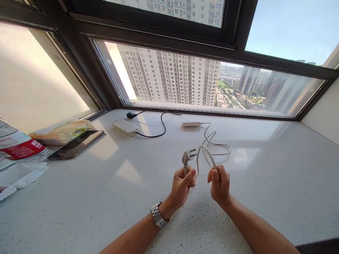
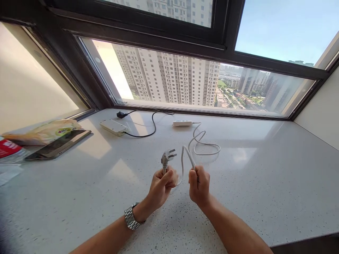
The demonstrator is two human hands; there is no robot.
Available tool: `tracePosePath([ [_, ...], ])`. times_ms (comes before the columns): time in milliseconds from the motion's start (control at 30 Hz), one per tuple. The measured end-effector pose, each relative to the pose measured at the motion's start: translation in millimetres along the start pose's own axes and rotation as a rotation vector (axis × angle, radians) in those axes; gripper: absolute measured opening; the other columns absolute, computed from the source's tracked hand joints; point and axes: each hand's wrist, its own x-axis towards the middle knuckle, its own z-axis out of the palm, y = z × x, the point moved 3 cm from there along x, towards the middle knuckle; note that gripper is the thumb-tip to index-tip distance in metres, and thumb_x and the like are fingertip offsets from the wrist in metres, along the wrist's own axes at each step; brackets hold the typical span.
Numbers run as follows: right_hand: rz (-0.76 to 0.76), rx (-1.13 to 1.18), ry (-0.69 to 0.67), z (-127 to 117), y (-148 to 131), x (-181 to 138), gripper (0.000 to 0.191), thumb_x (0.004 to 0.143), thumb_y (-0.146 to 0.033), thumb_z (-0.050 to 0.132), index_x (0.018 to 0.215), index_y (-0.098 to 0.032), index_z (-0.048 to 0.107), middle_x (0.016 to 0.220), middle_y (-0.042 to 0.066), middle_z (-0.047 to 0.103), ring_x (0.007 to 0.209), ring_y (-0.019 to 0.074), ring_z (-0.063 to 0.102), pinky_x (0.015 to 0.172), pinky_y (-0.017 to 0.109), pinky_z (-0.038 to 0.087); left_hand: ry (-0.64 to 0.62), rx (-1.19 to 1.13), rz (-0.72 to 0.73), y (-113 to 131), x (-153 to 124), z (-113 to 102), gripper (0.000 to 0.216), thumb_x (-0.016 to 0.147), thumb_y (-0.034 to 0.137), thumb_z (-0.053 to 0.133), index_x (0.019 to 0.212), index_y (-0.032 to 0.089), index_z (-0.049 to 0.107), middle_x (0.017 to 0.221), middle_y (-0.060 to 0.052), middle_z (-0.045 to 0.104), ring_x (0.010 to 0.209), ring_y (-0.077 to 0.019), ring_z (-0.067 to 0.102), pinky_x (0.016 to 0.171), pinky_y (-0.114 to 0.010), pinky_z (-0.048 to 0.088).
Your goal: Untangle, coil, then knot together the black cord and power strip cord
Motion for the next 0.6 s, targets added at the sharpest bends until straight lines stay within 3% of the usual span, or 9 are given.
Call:
tracePosePath([
  [133,-0.193,-0.227,-0.166,10.1,-12.8,-5.5,0.038,0.098,-0.043,0.025,0.068,-0.022,0.037,0.052,-0.004,0.041,0.043,0.01,0.036,0.045,0.024,0.029,-0.055,0.087,0.033,-11.2,-8.0,8.9,0.047,0.063,0.056,0.074,0.068,0.016,0.05,0.052,0.008,0.028,0.048,-0.0056,0.023,0.045,-0.02,0.021],
  [233,-0.284,-0.261,-0.214,10.3,-19.1,-1.6,0.043,0.097,-0.05,0.019,0.076,-0.021,0.043,0.059,-0.001,0.047,0.049,0.013,0.043,0.049,0.027,0.035,-0.003,0.144,0.079,-7.2,-10.0,9.9,0.044,0.066,0.055,0.072,0.073,0.015,0.054,0.056,0.007,0.029,0.051,-0.0064,0.025,0.047,-0.02,0.023],
  [333,-0.344,-0.28,-0.244,10.9,-22.2,-1.7,0.056,0.094,-0.06,0.017,0.112,-0.016,0.048,0.099,0.013,0.059,0.085,0.0218,0.058,0.07,0.036,0.048,0.074,0.235,0.119,-0.7,-8.8,7.1,0.039,0.066,0.048,0.075,0.08,0.017,0.057,0.059,0.007,0.03,0.053,-0.0073,0.028,0.049,-0.021,0.026],
  [433,-0.314,-0.308,-0.261,12.7,-19.9,-5.4,0.068,0.092,-0.064,0.018,0.144,-0.021,0.024,0.142,0.017,0.032,0.128,0.0295,0.039,0.095,0.048,0.042,0.067,0.349,0.184,3.2,-6.3,5.6,0.03,0.069,0.042,0.074,0.078,0.017,0.059,0.057,0.007,0.028,0.052,-0.0076,0.026,0.048,-0.021,0.024],
  [500,-0.287,-0.265,-0.316,14.2,-17.0,-7.3,0.069,0.092,-0.065,0.015,0.149,-0.027,0.014,0.151,0.013,0.02,0.136,0.0299,0.028,0.102,0.051,0.036,0.011,0.415,0.234,4.6,-5.1,6.9,0.029,0.074,0.042,0.069,0.067,0.016,0.058,0.056,0.006,0.031,0.052,-0.008,0.027,0.049,-0.022,0.025],
  [600,-0.27,-0.191,-0.383,12.7,-11.4,-5.7,0.067,0.092,-0.064,0.012,0.151,-0.031,0.012,0.154,0.009,0.016,0.139,0.0292,0.024,0.105,0.052,0.033,-0.081,0.452,0.257,8.5,-4.4,10.1,0.037,0.079,0.046,0.063,0.058,0.016,0.055,0.057,0.002,0.039,0.055,-0.0103,0.033,0.052,-0.025,0.03],
])
